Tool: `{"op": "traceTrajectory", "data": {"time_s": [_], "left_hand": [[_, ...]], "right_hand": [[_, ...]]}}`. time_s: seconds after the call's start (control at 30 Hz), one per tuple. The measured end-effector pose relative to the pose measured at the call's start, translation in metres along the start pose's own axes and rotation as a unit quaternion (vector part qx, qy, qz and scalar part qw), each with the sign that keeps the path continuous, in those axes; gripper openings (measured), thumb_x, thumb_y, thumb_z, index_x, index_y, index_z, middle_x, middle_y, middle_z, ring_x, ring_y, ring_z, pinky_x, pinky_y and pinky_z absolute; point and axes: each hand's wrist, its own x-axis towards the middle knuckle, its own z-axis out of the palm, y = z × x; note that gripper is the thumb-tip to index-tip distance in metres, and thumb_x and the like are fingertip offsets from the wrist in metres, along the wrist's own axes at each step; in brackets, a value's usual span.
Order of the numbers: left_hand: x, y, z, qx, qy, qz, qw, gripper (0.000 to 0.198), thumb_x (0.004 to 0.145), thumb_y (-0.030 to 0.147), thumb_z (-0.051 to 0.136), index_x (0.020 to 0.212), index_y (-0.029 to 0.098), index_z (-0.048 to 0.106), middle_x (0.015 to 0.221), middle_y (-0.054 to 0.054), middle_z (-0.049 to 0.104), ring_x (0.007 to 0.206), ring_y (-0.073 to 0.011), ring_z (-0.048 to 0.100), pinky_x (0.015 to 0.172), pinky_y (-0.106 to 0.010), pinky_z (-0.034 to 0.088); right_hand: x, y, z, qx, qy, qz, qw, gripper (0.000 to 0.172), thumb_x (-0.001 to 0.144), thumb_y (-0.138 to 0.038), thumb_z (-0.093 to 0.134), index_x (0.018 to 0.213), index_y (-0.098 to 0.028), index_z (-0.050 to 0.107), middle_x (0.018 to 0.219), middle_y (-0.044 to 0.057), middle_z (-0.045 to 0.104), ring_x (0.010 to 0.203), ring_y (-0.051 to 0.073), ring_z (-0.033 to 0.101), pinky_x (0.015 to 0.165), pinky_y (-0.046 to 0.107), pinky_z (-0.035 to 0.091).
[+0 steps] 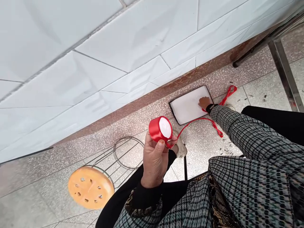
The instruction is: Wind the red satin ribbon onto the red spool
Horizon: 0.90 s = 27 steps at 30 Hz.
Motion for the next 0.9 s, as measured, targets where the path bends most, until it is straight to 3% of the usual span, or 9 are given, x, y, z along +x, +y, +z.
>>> {"op": "traceTrajectory", "data": {"time_s": [0.2,0.4,0.57,0.73,0.9], "left_hand": [[0.000,-0.003,-0.008,0.005,0.012,-0.008,1.000,0.045,0.080,0.046,0.094,0.113,0.028,0.070,0.089,0.001,0.079,0.075,-0.0150,0.077,0.070,-0.027,0.065],[-0.003,-0.004,-0.011,0.000,0.031,-0.009,0.999,0.049,0.076,0.047,0.096,0.113,0.027,0.070,0.090,0.000,0.079,0.071,-0.0150,0.076,0.069,-0.028,0.065],[-0.006,-0.008,-0.006,0.007,0.008,-0.013,1.000,0.043,0.081,0.046,0.093,0.111,0.027,0.069,0.090,0.000,0.079,0.073,-0.0154,0.077,0.068,-0.027,0.064],[-0.004,-0.011,-0.003,0.009,-0.006,-0.014,1.000,0.046,0.081,0.047,0.092,0.114,0.027,0.067,0.088,0.000,0.078,0.073,-0.0170,0.078,0.066,-0.029,0.064],[0.002,-0.011,-0.002,0.018,-0.019,-0.019,0.999,0.047,0.081,0.047,0.092,0.113,0.026,0.066,0.088,-0.001,0.079,0.073,-0.0161,0.078,0.069,-0.028,0.065]], "right_hand": [[0.005,-0.022,0.028,-0.034,0.008,0.029,0.999,0.045,0.101,-0.005,0.042,0.136,0.005,0.070,0.135,0.038,0.067,0.132,0.041,0.062,0.110,0.051,0.041],[0.004,-0.021,0.039,-0.057,-0.001,-0.018,0.998,0.047,0.098,0.000,0.039,0.133,0.007,0.071,0.135,0.037,0.067,0.133,0.039,0.060,0.113,0.050,0.036],[0.007,-0.022,0.042,-0.053,-0.001,-0.046,0.998,0.050,0.093,0.004,0.041,0.134,0.008,0.070,0.137,0.038,0.066,0.137,0.042,0.057,0.118,0.056,0.034],[0.010,-0.021,0.039,-0.007,0.004,-0.052,0.999,0.052,0.095,0.006,0.036,0.133,0.007,0.071,0.139,0.037,0.067,0.140,0.040,0.057,0.116,0.052,0.041],[0.015,-0.001,0.015,0.067,0.019,0.000,0.998,0.049,0.106,-0.011,0.041,0.149,0.005,0.061,0.139,0.037,0.066,0.130,0.041,0.065,0.104,0.047,0.051]]}}
